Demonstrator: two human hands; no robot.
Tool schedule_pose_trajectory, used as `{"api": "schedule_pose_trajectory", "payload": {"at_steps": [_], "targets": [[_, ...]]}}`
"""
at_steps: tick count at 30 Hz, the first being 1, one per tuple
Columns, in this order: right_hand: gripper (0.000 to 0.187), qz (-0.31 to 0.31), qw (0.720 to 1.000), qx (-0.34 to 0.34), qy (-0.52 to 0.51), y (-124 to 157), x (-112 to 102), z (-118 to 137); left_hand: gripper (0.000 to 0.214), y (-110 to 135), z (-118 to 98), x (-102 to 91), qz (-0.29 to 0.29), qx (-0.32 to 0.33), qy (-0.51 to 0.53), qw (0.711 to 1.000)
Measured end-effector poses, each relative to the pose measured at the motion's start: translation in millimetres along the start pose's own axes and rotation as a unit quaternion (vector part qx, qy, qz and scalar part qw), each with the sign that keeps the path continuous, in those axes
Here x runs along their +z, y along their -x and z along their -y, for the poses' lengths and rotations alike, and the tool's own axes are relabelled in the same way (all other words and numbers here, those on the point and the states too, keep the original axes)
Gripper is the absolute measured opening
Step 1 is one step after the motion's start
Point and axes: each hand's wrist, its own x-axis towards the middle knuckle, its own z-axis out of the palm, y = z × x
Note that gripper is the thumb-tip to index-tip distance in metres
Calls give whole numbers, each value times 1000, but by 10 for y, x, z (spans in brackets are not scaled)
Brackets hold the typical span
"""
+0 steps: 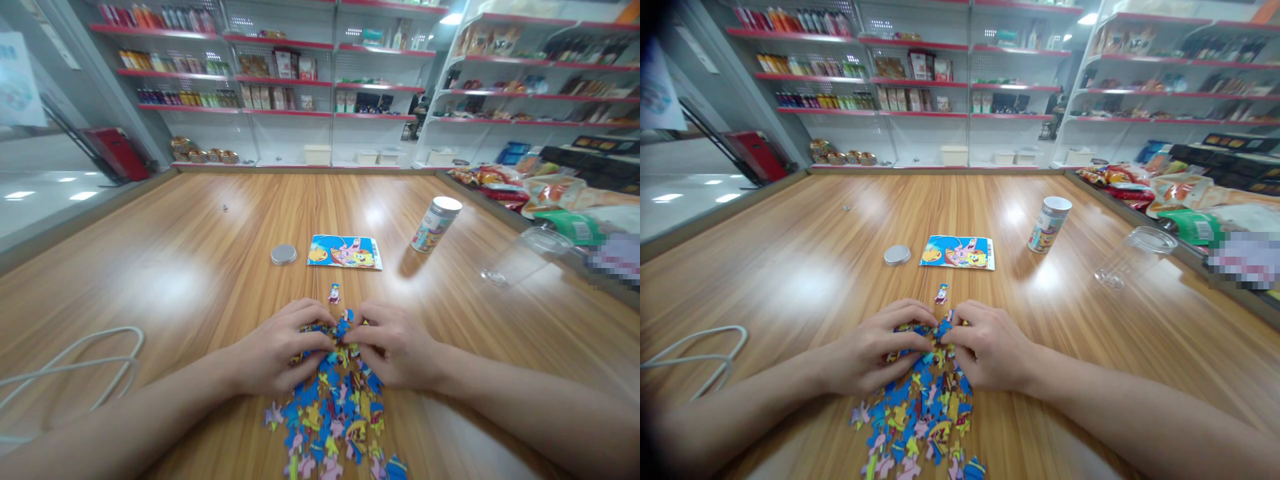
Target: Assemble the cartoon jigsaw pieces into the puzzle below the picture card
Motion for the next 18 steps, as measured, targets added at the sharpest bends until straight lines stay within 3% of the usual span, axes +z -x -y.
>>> {"api": "schedule_pose_trajectory", "payload": {"at_steps": [4, 8, 12, 15, 18], "targets": [[22, 8, 999, -40, -36, -24, -46, 41, 26, 12, 8, 0, 2, -5, -6, 1000], [20, 70, 991, -86, -74, -26, -48, 68, 29, 30, -6, -20, -3, -2, -13, 1000], [35, 100, 988, -94, -76, -2, 5, 62, 47, 24, -28, -40, 62, 9, -42, 997], [29, 101, 987, -89, -82, 6, 20, 51, 52, 2, -52, -58, 114, -2, -44, 993], [21, 107, 987, -70, -102, -1, 4, 55, 49, -13, -67, -74, 126, -7, -33, 992]]}}
